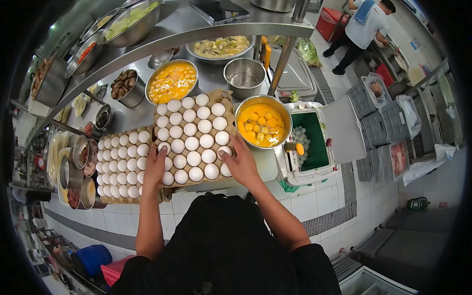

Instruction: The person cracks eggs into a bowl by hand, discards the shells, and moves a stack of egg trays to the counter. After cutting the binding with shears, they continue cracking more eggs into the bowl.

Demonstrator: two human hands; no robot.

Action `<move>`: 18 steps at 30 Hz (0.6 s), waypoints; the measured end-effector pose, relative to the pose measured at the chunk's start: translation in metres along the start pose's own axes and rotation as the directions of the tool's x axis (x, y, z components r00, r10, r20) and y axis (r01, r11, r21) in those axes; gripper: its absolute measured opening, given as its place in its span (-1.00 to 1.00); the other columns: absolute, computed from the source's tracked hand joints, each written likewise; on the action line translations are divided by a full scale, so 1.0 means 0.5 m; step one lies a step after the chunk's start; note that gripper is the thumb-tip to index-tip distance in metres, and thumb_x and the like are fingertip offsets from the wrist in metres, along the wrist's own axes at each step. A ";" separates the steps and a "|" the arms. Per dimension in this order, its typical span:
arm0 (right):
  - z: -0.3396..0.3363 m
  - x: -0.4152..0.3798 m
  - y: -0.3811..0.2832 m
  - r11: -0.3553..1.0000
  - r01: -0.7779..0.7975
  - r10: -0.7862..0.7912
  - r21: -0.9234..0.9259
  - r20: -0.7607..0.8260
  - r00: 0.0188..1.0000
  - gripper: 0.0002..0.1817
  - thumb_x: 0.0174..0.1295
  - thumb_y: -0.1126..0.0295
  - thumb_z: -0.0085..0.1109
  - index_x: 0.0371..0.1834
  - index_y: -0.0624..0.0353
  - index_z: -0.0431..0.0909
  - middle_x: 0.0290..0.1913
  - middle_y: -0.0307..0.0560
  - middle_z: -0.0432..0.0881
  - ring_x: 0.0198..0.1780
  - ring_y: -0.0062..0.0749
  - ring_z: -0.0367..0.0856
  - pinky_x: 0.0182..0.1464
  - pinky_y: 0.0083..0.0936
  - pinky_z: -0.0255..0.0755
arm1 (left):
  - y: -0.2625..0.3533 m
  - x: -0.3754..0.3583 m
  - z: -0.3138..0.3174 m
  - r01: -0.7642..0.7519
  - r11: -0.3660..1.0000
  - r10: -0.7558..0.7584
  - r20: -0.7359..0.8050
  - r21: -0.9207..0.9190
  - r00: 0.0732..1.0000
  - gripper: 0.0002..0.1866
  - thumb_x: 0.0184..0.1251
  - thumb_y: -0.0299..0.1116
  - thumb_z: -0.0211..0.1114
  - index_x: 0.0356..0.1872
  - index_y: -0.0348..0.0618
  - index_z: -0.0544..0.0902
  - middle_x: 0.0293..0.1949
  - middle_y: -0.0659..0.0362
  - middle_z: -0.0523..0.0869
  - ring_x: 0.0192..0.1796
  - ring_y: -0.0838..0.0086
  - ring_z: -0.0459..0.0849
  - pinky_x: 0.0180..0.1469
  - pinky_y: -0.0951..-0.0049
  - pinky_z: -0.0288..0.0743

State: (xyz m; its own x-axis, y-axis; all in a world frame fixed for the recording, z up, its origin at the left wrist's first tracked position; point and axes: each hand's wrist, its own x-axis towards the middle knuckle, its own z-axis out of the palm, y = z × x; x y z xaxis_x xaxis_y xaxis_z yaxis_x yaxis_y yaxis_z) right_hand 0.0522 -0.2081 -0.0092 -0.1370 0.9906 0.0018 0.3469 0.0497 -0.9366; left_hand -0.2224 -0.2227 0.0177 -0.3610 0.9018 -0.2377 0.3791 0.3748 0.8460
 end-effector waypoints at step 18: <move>-0.034 0.022 -0.071 0.755 -0.154 0.324 0.638 -0.158 0.933 -0.36 0.40 0.28 0.19 0.44 0.40 0.28 0.31 -0.05 0.47 0.30 -0.50 0.40 0.36 -0.55 0.22 | 0.009 -0.001 -0.026 -0.076 0.808 -0.006 -0.137 -0.584 0.991 -0.38 0.46 -0.23 0.21 0.42 -0.40 0.33 0.27 -0.04 0.53 0.29 0.37 0.48 0.37 0.39 0.29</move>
State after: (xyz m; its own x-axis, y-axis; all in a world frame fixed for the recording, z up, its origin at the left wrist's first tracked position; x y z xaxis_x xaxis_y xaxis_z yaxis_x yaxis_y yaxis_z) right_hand 0.0540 -0.1970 0.0303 0.1317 0.9602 -0.2465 -0.3087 -0.1966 -0.9306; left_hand -0.2315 -0.2241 0.0277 -0.4761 0.8618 -0.1749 -0.1642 0.1083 0.9805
